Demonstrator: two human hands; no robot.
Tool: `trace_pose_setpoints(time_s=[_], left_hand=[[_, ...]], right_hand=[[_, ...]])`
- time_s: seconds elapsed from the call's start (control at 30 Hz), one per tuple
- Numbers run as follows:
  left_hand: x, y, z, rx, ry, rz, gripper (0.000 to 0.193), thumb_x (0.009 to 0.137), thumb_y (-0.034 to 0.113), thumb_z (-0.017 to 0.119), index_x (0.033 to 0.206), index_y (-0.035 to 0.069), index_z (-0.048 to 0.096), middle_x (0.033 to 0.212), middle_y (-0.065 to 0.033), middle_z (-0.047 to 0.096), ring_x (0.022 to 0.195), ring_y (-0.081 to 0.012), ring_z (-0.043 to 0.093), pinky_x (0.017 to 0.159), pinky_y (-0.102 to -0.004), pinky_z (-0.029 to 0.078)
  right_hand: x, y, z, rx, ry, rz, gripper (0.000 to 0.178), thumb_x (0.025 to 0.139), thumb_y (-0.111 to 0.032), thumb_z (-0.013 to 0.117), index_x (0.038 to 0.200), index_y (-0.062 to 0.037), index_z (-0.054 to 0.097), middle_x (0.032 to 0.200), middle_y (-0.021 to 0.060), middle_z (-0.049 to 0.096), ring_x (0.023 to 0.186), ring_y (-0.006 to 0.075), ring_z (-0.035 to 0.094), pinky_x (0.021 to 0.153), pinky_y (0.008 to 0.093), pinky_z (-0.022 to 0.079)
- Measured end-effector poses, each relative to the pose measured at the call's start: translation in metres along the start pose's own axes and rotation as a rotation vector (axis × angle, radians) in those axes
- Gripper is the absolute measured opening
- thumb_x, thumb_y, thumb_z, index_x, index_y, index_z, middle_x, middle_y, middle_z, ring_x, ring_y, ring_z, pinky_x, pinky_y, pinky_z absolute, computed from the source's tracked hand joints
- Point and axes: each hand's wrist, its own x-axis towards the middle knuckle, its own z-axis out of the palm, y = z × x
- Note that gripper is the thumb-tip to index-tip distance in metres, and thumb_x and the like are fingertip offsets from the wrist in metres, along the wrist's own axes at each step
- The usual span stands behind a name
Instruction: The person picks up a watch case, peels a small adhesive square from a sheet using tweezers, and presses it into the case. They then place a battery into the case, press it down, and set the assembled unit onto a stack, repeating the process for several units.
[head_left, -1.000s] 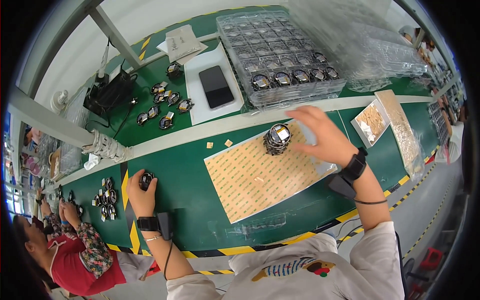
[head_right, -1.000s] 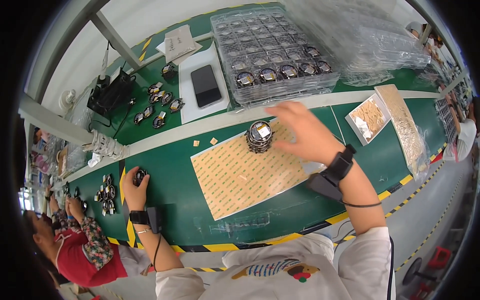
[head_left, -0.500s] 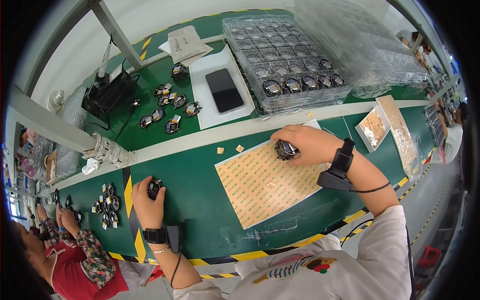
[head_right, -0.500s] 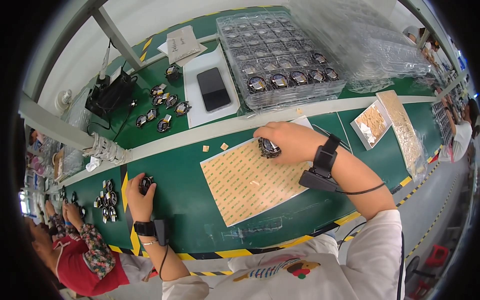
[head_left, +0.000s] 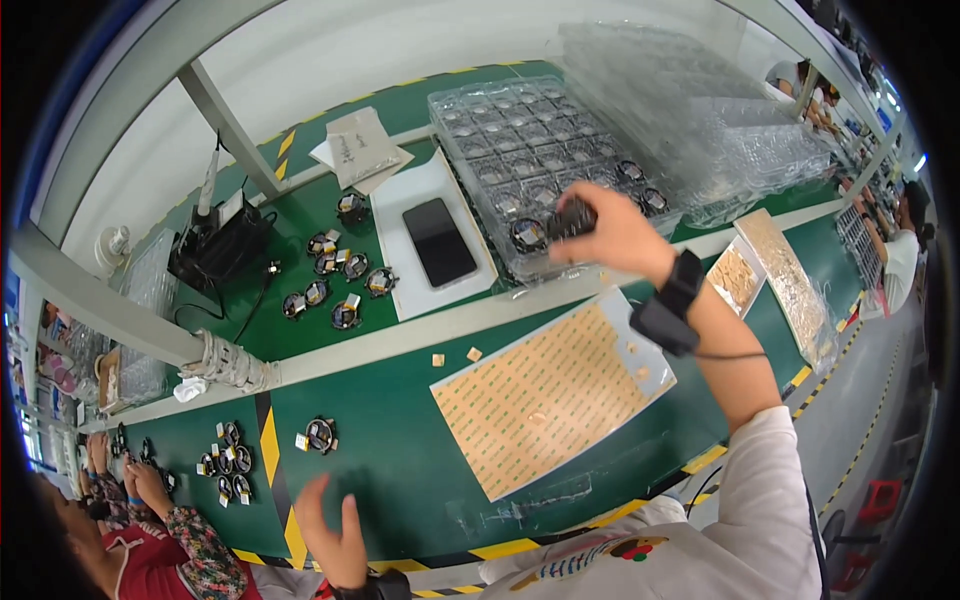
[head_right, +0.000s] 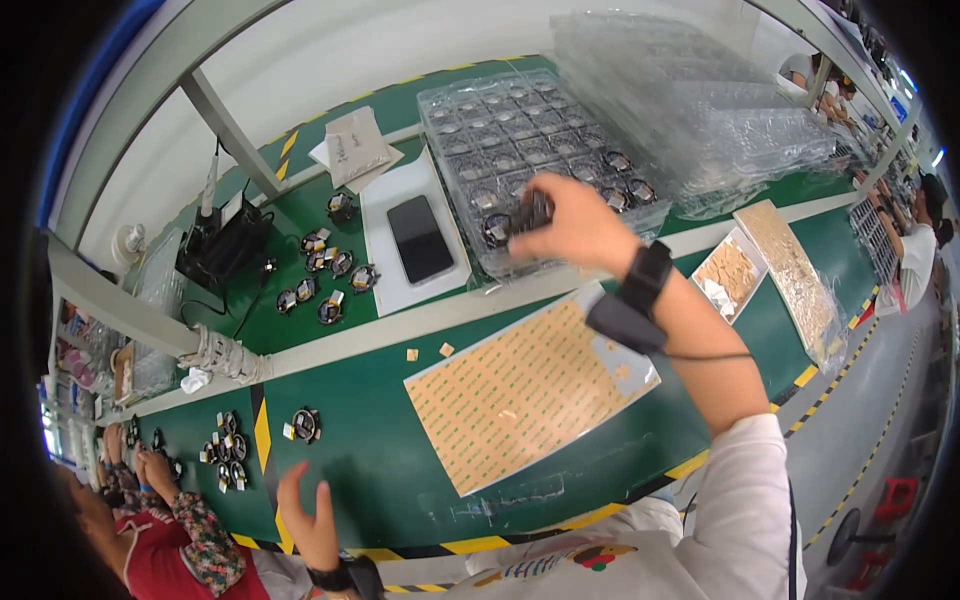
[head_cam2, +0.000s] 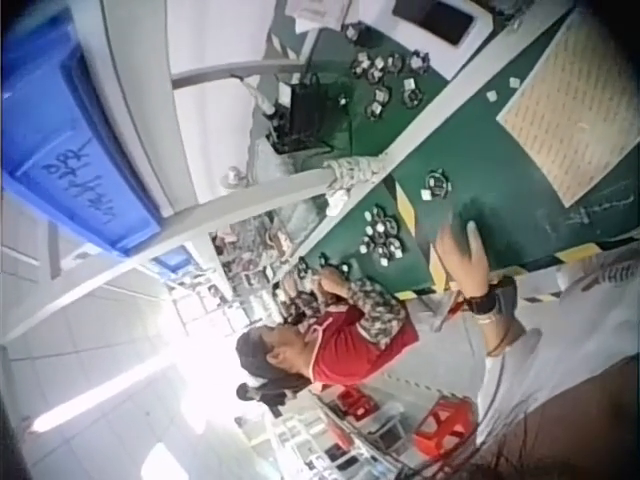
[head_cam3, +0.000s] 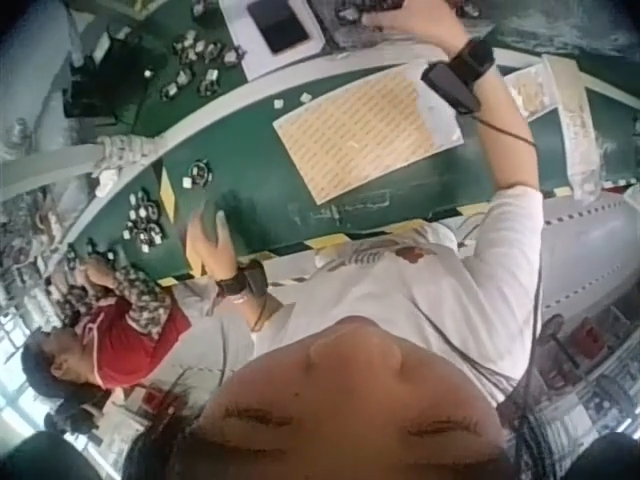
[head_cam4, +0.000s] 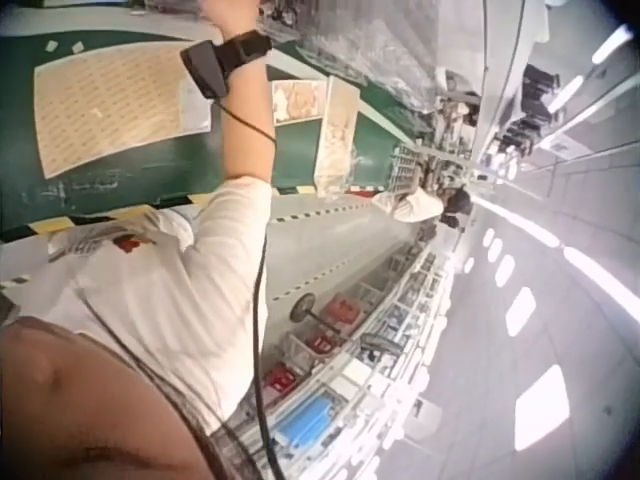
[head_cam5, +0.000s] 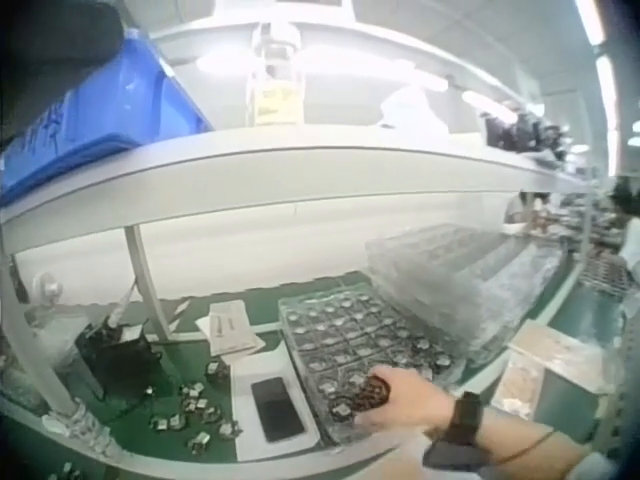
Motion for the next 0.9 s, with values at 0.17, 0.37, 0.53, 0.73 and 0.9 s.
trace_pose_setpoints(time_s=[0.17, 0.37, 0.53, 0.73, 0.9], left_hand=[[-0.057, -0.030, 0.024, 0.159, 0.267, -0.104, 0.031, 0.079, 0.001, 0.057, 0.110, -0.002, 0.054, 0.108, -0.0142, 0.056, 0.101, -0.0285, 0.052, 0.091, -0.0355, 0.038], [-0.064, -0.036, 0.034, 0.056, 0.419, -0.233, 0.025, 0.082, 0.000, 0.051, 0.106, -0.004, 0.053, 0.103, -0.0133, 0.056, 0.096, -0.0256, 0.052, 0.088, -0.0331, 0.039], [-0.063, -0.039, 0.036, 0.088, 0.446, -0.213, 0.023, 0.083, 0.002, 0.052, 0.106, -0.001, 0.053, 0.102, -0.0123, 0.056, 0.092, -0.0231, 0.054, 0.085, -0.0357, 0.043], [-0.052, -0.025, 0.027, 0.299, 0.406, -0.107, 0.025, 0.085, 0.014, 0.057, 0.103, -0.003, 0.059, 0.098, -0.0160, 0.061, 0.086, -0.0291, 0.057, 0.080, -0.0368, 0.045], [-0.055, -0.024, 0.026, 0.222, 0.450, -0.143, 0.023, 0.083, 0.014, 0.059, 0.099, -0.003, 0.060, 0.096, -0.0179, 0.061, 0.086, -0.0318, 0.057, 0.082, -0.0399, 0.044]], right_hand=[[0.093, 0.011, 0.032, -0.265, 0.144, 0.117, 0.071, 0.059, -0.037, 0.078, 0.110, 0.0064, 0.055, 0.091, 0.0196, 0.063, 0.088, 0.0292, 0.061, 0.080, 0.0350, 0.047], [0.114, 0.021, 0.048, -0.342, 0.037, 0.145, 0.085, 0.058, -0.043, 0.077, 0.117, 0.0107, 0.050, 0.099, 0.0239, 0.062, 0.095, 0.0347, 0.060, 0.085, 0.0363, 0.046], [0.115, 0.042, 0.028, -0.327, 0.074, 0.177, 0.077, 0.058, -0.043, 0.077, 0.111, 0.0081, 0.055, 0.101, 0.0234, 0.061, 0.096, 0.0344, 0.059, 0.085, 0.0372, 0.046], [0.110, 0.057, 0.023, -0.373, 0.147, 0.178, 0.074, 0.058, -0.045, 0.077, 0.106, 0.0070, 0.058, 0.102, 0.0231, 0.062, 0.097, 0.0342, 0.059, 0.085, 0.0383, 0.046], [0.107, 0.073, 0.004, -0.377, 0.143, 0.315, 0.076, 0.058, -0.046, 0.077, 0.107, 0.0095, 0.057, 0.103, 0.0247, 0.061, 0.098, 0.0335, 0.059, 0.085, 0.0370, 0.046]])
